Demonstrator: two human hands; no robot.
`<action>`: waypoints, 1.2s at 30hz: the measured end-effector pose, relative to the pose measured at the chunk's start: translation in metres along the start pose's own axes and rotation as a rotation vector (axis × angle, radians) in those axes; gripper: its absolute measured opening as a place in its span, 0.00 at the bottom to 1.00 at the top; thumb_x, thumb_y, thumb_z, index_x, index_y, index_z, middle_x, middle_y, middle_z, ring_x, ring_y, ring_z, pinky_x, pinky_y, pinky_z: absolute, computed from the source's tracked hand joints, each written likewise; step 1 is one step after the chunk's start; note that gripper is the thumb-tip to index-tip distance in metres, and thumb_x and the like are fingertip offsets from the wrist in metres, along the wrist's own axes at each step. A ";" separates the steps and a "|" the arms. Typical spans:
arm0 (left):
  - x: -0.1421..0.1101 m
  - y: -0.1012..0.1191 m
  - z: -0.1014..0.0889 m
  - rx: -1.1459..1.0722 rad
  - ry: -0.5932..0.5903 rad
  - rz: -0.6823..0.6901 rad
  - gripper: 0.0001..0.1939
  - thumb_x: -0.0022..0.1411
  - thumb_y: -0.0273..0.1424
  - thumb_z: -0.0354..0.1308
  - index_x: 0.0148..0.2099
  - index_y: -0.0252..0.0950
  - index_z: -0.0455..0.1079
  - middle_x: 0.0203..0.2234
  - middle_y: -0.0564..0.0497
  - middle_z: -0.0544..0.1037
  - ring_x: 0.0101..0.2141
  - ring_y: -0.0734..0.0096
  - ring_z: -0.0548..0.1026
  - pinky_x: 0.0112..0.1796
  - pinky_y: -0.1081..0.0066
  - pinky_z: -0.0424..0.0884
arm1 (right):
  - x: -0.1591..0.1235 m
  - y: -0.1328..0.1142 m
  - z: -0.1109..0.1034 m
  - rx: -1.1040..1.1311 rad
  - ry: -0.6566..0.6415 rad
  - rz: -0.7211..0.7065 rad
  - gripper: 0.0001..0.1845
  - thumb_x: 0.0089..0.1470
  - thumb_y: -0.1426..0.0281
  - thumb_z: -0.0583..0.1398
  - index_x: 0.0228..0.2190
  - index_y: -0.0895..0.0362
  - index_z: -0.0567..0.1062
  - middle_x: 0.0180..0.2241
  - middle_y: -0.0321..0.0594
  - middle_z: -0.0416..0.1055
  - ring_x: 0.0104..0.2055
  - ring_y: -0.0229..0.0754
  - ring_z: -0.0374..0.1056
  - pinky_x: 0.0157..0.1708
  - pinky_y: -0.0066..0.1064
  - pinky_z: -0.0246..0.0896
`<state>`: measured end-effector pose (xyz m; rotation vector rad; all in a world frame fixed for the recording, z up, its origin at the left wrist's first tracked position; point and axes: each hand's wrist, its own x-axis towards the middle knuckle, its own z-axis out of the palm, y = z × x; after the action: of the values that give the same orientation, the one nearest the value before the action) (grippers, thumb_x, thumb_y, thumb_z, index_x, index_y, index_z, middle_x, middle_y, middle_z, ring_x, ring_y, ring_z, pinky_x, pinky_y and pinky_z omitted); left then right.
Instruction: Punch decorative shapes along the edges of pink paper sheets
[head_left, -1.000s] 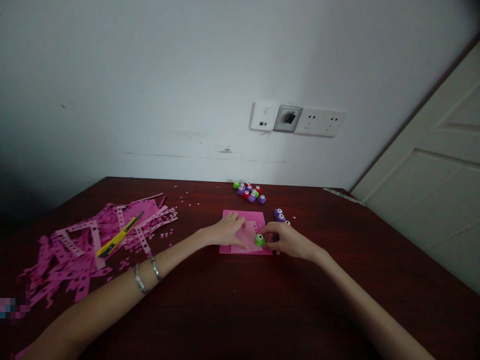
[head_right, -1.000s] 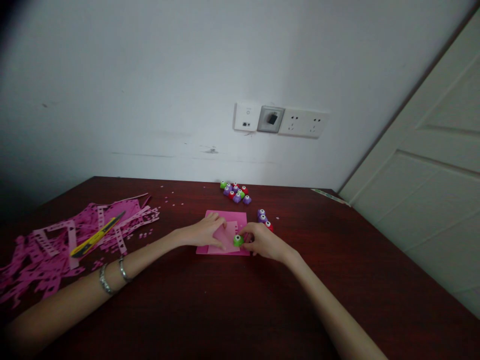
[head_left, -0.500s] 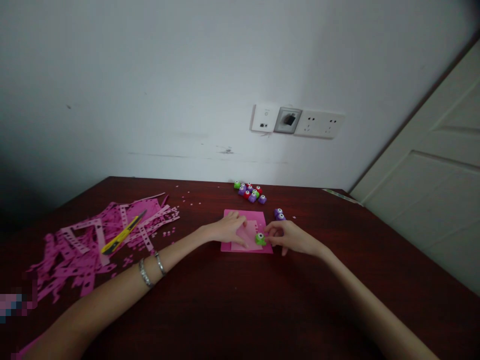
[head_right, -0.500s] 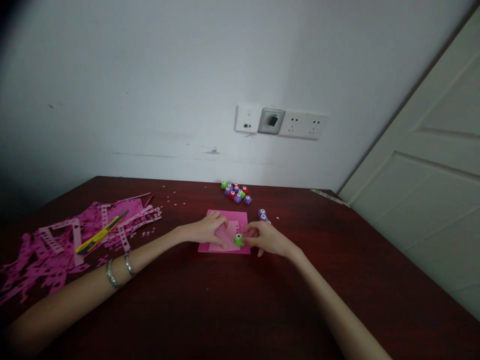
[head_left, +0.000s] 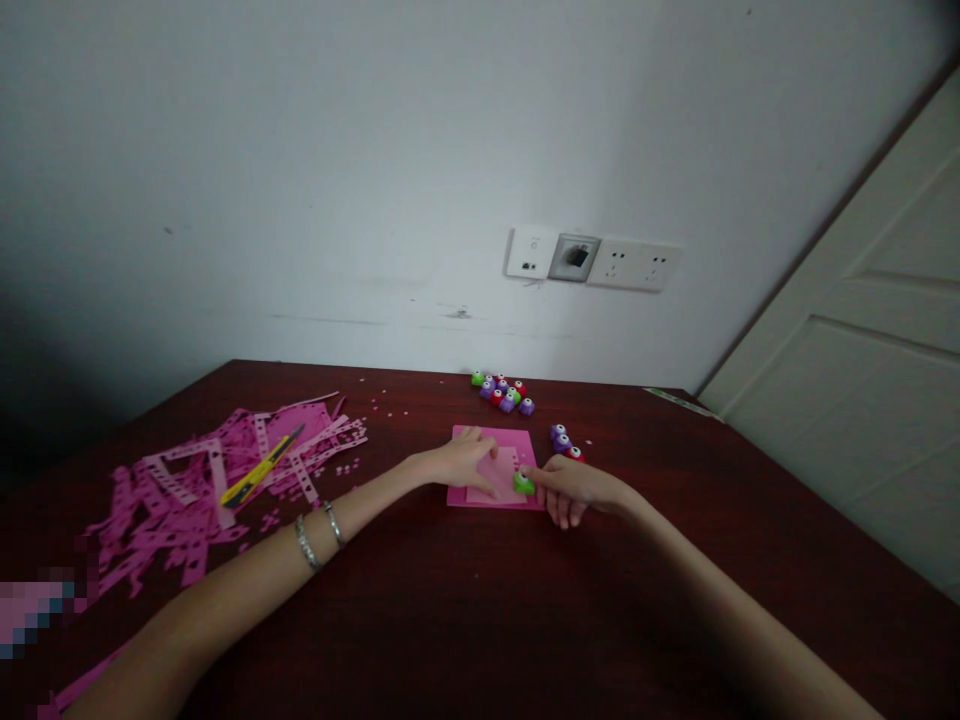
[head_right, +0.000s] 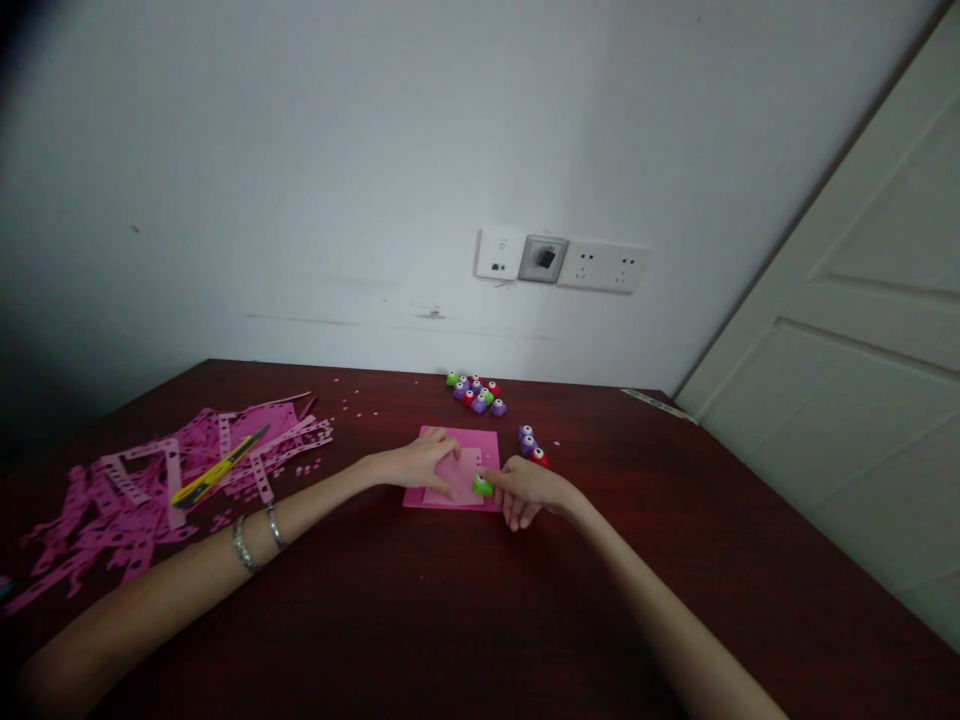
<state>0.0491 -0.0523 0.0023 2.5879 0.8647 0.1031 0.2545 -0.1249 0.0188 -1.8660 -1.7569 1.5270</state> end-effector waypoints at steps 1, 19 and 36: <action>0.000 0.000 0.000 0.001 0.001 0.001 0.32 0.43 0.50 0.60 0.45 0.34 0.62 0.42 0.43 0.63 0.43 0.55 0.62 0.41 0.64 0.60 | 0.002 0.000 0.000 -0.006 -0.011 0.003 0.31 0.54 0.48 0.49 0.18 0.63 0.70 0.14 0.43 0.70 0.12 0.33 0.64 0.09 0.21 0.59; 0.018 0.021 -0.015 -0.323 0.032 -0.151 0.24 0.57 0.49 0.46 0.25 0.33 0.67 0.20 0.50 0.69 0.23 0.75 0.65 0.27 0.72 0.59 | 0.011 -0.001 -0.010 -0.057 -0.116 0.013 0.30 0.52 0.49 0.51 0.22 0.64 0.71 0.18 0.42 0.71 0.15 0.33 0.65 0.13 0.22 0.60; 0.064 0.009 -0.013 -0.612 -0.722 -0.310 0.22 0.45 0.50 0.61 0.23 0.34 0.72 0.15 0.53 0.65 0.13 0.84 0.52 0.15 0.77 0.43 | 0.013 -0.017 -0.011 -0.051 -0.185 0.103 0.25 0.57 0.56 0.50 0.20 0.63 0.69 0.15 0.38 0.67 0.14 0.32 0.64 0.12 0.21 0.59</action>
<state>0.1034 -0.0168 0.0140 1.6990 0.7733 -0.5367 0.2486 -0.1039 0.0290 -1.9220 -1.8175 1.7597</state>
